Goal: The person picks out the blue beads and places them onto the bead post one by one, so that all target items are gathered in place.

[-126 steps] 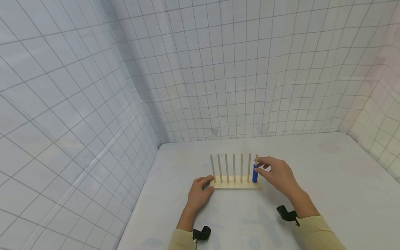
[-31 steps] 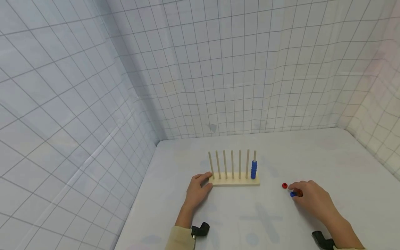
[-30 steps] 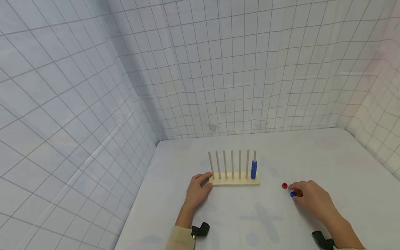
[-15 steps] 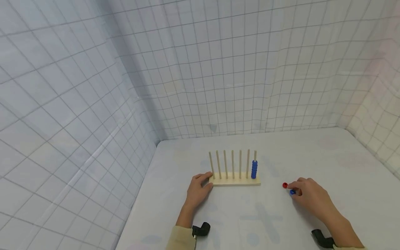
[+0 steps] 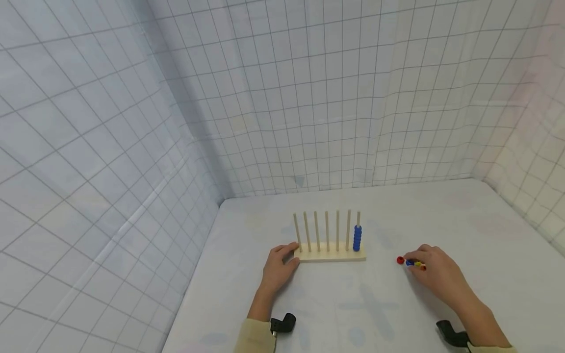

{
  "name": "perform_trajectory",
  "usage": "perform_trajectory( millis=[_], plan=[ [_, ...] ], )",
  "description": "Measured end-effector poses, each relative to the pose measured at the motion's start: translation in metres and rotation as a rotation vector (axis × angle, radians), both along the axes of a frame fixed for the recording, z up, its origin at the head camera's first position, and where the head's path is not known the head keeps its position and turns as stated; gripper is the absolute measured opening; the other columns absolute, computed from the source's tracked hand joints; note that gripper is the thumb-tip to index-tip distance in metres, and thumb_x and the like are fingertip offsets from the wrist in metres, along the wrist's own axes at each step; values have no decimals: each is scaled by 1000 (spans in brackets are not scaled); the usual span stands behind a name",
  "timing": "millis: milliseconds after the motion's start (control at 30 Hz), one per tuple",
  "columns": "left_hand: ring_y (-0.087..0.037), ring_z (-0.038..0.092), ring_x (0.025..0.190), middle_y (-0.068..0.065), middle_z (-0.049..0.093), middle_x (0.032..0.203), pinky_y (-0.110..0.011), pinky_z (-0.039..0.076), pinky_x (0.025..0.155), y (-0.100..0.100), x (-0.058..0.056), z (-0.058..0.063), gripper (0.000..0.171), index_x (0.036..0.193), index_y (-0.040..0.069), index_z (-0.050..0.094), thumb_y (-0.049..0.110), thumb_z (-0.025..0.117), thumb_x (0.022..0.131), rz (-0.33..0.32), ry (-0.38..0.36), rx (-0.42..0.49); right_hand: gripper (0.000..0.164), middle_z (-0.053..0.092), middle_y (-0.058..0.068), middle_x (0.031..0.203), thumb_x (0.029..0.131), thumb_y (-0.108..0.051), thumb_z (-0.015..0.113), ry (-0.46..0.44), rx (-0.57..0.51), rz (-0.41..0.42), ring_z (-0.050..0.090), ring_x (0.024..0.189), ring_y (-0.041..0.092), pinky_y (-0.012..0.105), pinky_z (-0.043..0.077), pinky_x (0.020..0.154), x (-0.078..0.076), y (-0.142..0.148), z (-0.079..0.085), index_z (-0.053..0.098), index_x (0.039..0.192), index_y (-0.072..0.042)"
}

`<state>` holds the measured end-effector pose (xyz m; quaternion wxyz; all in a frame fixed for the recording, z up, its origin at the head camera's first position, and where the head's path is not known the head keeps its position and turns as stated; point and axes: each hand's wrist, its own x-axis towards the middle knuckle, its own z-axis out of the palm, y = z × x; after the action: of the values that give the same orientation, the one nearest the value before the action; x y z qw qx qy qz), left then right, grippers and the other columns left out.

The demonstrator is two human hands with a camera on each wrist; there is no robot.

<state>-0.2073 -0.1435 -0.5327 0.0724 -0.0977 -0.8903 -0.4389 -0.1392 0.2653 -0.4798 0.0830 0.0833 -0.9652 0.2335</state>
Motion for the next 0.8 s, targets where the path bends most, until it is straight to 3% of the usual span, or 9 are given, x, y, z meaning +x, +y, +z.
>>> perform_trajectory(
  millis=[300, 533, 800],
  plan=[
    [-32, 52, 125, -12, 61, 129, -56, 43, 99, -1, -1, -2, 38, 128, 16, 71, 17, 74, 91, 1, 11, -11, 23, 65, -1, 93, 81, -7, 82, 34, 6, 22, 56, 85, 23, 37, 48, 65, -3, -6, 5, 77, 103, -12],
    [-33, 52, 125, -11, 60, 130, -57, 43, 99, 1, 1, 2, 37, 129, 17, 70, 17, 73, 91, -13, 15, 6, 27, 70, 3, 100, 83, -13, 82, 19, 14, -15, 58, 89, 25, 44, 52, 68, -8, -13, 8, 76, 110, -12],
    [-33, 52, 125, -13, 60, 130, -58, 43, 98, 0, 1, -1, 38, 129, 17, 70, 17, 73, 91, 1, 8, -3, 30, 71, 5, 103, 84, -14, 82, 42, 2, 8, 62, 91, 27, 44, 53, 66, -13, -19, 14, 76, 113, -11]
  ],
)
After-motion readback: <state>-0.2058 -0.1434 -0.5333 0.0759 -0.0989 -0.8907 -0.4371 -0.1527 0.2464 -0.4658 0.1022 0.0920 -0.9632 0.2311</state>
